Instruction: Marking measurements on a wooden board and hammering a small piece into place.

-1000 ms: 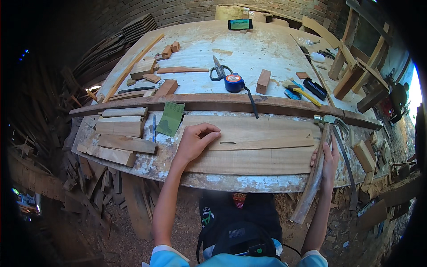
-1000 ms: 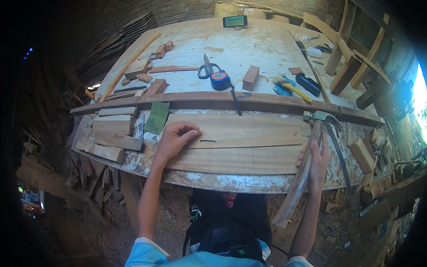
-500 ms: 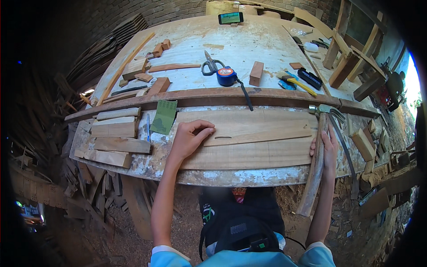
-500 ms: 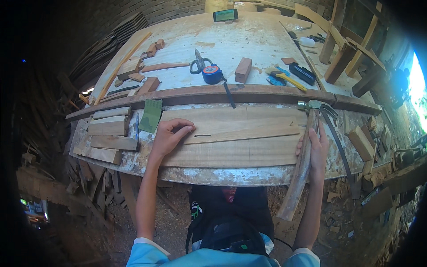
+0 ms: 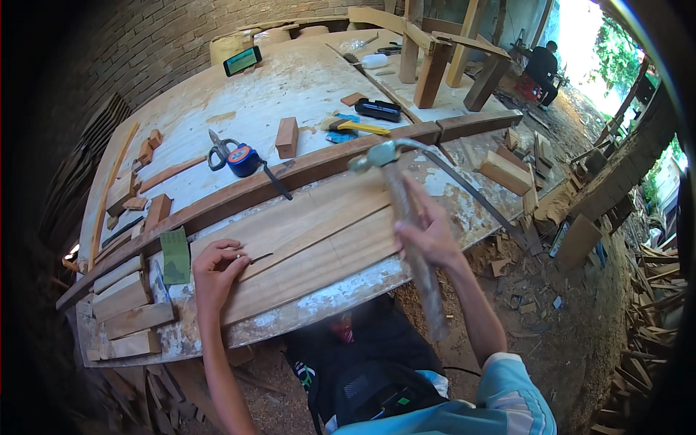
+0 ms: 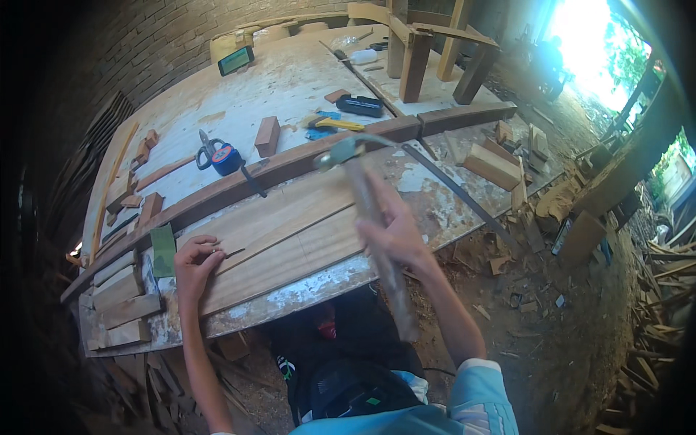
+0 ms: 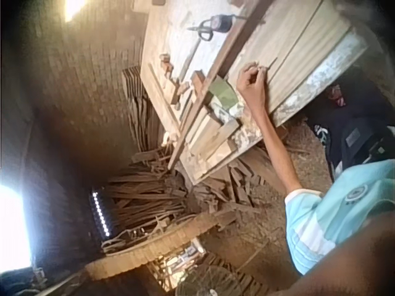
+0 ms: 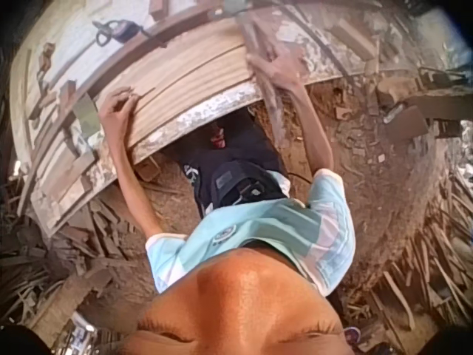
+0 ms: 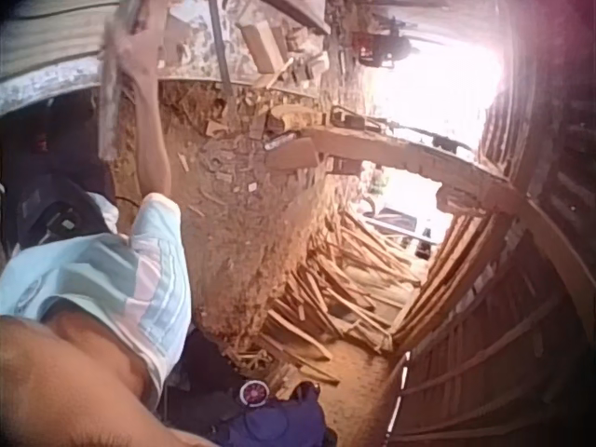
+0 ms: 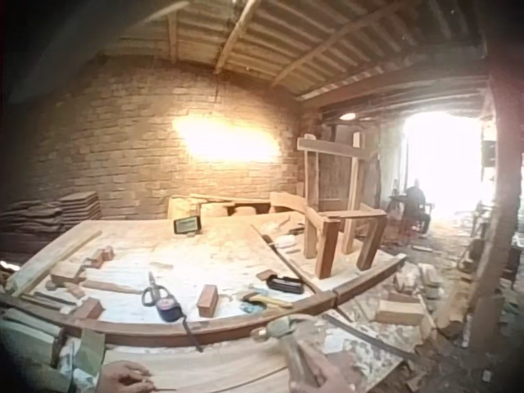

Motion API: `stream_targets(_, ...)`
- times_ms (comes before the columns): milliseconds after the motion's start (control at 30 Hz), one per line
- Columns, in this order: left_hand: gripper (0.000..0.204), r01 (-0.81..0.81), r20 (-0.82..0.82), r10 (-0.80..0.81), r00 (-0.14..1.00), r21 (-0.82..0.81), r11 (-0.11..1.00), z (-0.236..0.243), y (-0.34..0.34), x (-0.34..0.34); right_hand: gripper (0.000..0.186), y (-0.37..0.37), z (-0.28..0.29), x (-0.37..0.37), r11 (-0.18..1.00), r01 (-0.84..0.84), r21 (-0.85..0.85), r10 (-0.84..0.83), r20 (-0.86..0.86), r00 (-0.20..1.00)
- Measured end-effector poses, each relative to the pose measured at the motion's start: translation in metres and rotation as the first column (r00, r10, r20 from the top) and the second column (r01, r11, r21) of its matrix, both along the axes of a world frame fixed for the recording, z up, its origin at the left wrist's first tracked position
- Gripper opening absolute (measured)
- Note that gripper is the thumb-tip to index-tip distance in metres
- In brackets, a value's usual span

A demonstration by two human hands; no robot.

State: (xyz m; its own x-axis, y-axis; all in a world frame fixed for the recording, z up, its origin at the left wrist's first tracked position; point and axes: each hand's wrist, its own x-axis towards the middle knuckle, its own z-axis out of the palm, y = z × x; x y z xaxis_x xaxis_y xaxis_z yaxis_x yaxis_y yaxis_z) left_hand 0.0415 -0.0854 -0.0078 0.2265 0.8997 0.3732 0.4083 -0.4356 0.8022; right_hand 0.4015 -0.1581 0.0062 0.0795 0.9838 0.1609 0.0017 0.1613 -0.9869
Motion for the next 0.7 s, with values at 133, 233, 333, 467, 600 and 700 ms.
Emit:
stream_targets(133, 0.006, 0.069, 0.104, -0.059, 0.993, -0.092, 0.993, -0.007, 0.007, 0.007, 0.075, -0.025, 0.012, -0.035, 0.970, -0.219, -0.102, 0.226, 0.059, 0.972)
stream_targets(233, 0.007, 0.081, 0.038, -0.080, 0.996, -0.029, 0.996, -0.010, 0.015, 0.008, 0.074, -0.024, 0.033, -0.045, 0.948, -0.242, -0.206, 0.313, 0.463, 0.829)
stream_targets(333, 0.009, -0.005, 0.029, 0.007, 1.000, -0.073, 0.997, -0.011, 0.007, -0.008, 0.075, -0.014, 0.014, -0.065, 0.945, -0.324, -0.028, 0.283, 0.563, 0.776)
stream_targets(467, 0.012, 0.028, 0.035, -0.027, 0.999, -0.046, 0.999, -0.007, 0.004, -0.013, 0.072, -0.009, 0.031, -0.070, 0.915, -0.358, -0.183, 0.396, 0.565, 0.724)
stream_targets(600, 0.013, 0.070, 0.039, -0.068, 0.997, -0.040, 0.997, -0.004, 0.005, 0.003, 0.069, -0.018, 0.058, -0.078, 0.916, -0.376, -0.141, 0.379, 0.613, 0.693)
stream_targets(700, 0.013, 0.087, 0.067, -0.084, 0.994, -0.044, 0.995, -0.011, 0.009, -0.002, 0.070, -0.017, 0.080, -0.096, 0.898, -0.399, -0.186, 0.427, 0.588, 0.687)
